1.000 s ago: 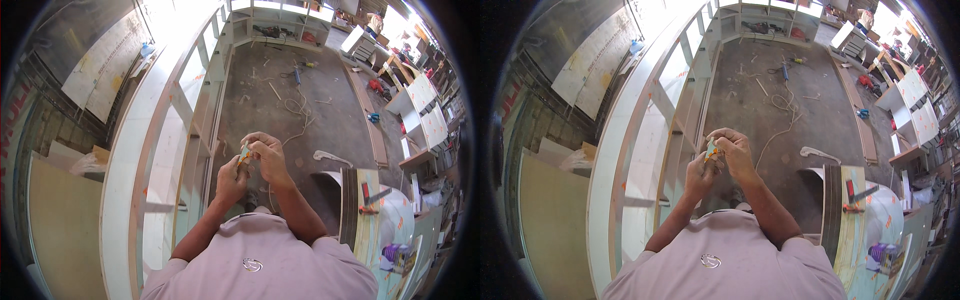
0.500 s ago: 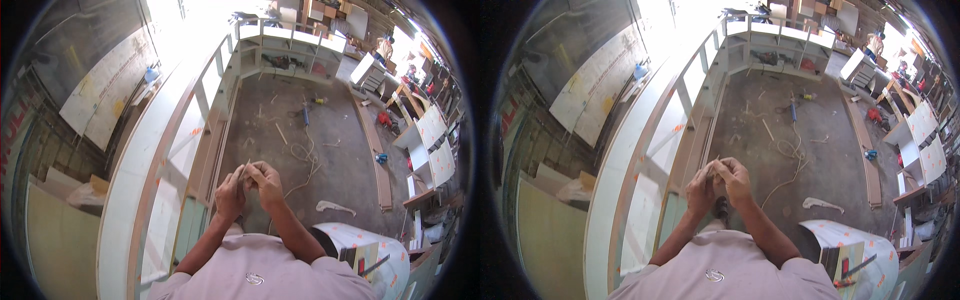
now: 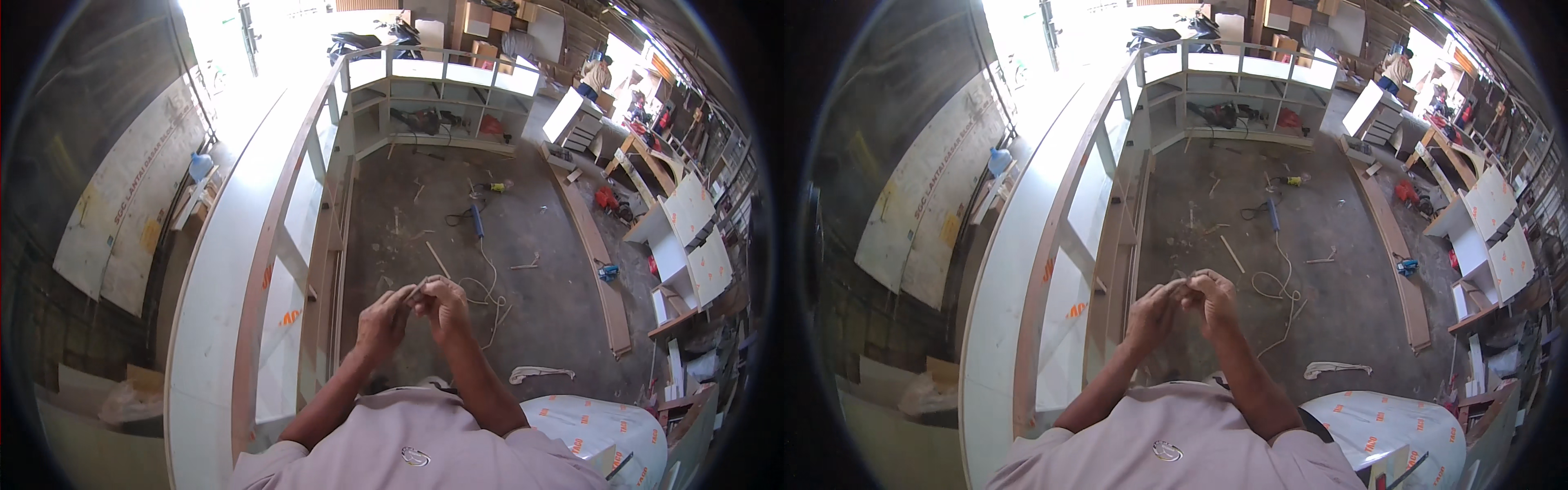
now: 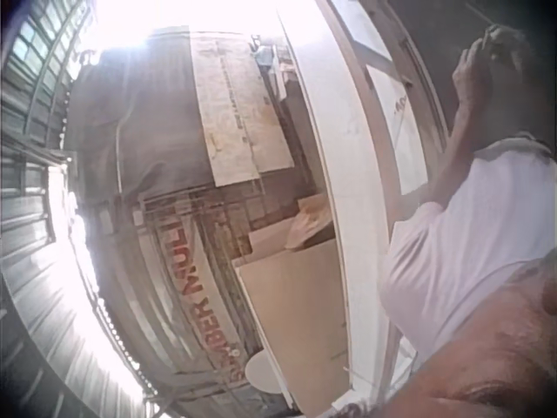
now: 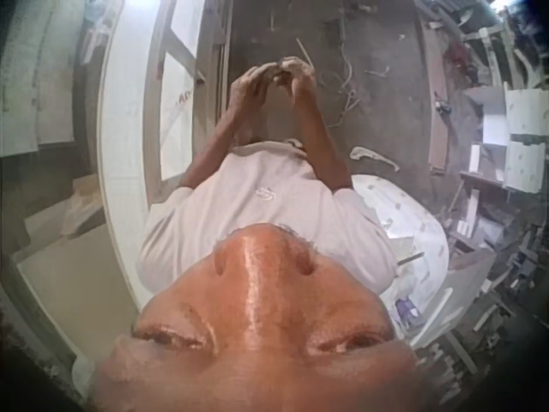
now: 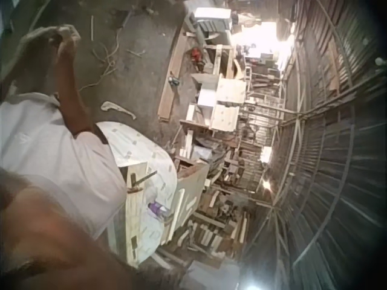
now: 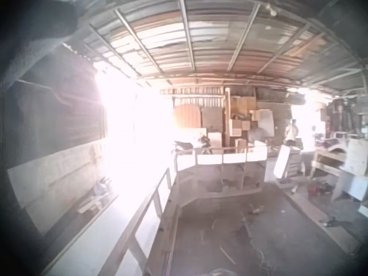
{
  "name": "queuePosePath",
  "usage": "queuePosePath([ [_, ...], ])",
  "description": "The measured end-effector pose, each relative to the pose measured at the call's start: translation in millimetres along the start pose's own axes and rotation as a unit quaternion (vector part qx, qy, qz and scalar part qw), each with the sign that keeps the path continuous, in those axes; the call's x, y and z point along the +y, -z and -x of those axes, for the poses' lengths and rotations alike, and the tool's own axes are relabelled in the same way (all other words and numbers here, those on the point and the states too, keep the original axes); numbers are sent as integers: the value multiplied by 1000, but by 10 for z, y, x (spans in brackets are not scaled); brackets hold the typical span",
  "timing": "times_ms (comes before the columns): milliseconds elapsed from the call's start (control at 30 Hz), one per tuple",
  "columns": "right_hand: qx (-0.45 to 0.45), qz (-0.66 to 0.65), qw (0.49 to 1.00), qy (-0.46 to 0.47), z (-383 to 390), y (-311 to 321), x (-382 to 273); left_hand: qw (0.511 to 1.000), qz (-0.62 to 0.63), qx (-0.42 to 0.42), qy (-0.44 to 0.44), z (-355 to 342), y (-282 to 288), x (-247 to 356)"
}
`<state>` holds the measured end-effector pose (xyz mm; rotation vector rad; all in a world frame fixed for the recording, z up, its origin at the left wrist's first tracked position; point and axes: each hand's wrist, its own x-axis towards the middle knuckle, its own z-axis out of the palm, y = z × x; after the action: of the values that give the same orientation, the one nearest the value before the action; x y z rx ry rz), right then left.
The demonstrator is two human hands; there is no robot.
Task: The person peels backing from laminate strips and presses them onto the wooden cabinet frame by hand.
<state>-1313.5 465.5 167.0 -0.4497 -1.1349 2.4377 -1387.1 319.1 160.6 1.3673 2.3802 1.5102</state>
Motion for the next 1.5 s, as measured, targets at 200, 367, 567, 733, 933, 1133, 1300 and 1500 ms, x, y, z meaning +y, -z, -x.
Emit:
queuePosePath([
  [200,45,103,992,55,-975,210,-18,998,51,-19,29,-844,-244,-540],
  [367,17,26,999,36,-1924,380,-224,980,190,-29,57,-1686,-552,-992],
  [567,-65,91,992,51,-3335,693,-554,935,313,65,152,-2976,-903,-1249],
  [733,-101,124,987,10,-4288,848,-942,909,339,227,89,-4214,-972,-1616],
  [933,-74,205,976,21,-5192,1432,-1133,845,354,376,139,-5548,-873,-2316],
  [1133,-21,208,978,-6,-5990,2098,-1564,762,434,449,171,-6942,-643,-3236],
  [1300,46,253,966,7,-6800,2574,-1782,743,471,445,164,-8056,-599,-3974],
  [1500,277,412,868,32,-7628,4068,-2163,751,459,457,130,-9415,-143,-4735],
])
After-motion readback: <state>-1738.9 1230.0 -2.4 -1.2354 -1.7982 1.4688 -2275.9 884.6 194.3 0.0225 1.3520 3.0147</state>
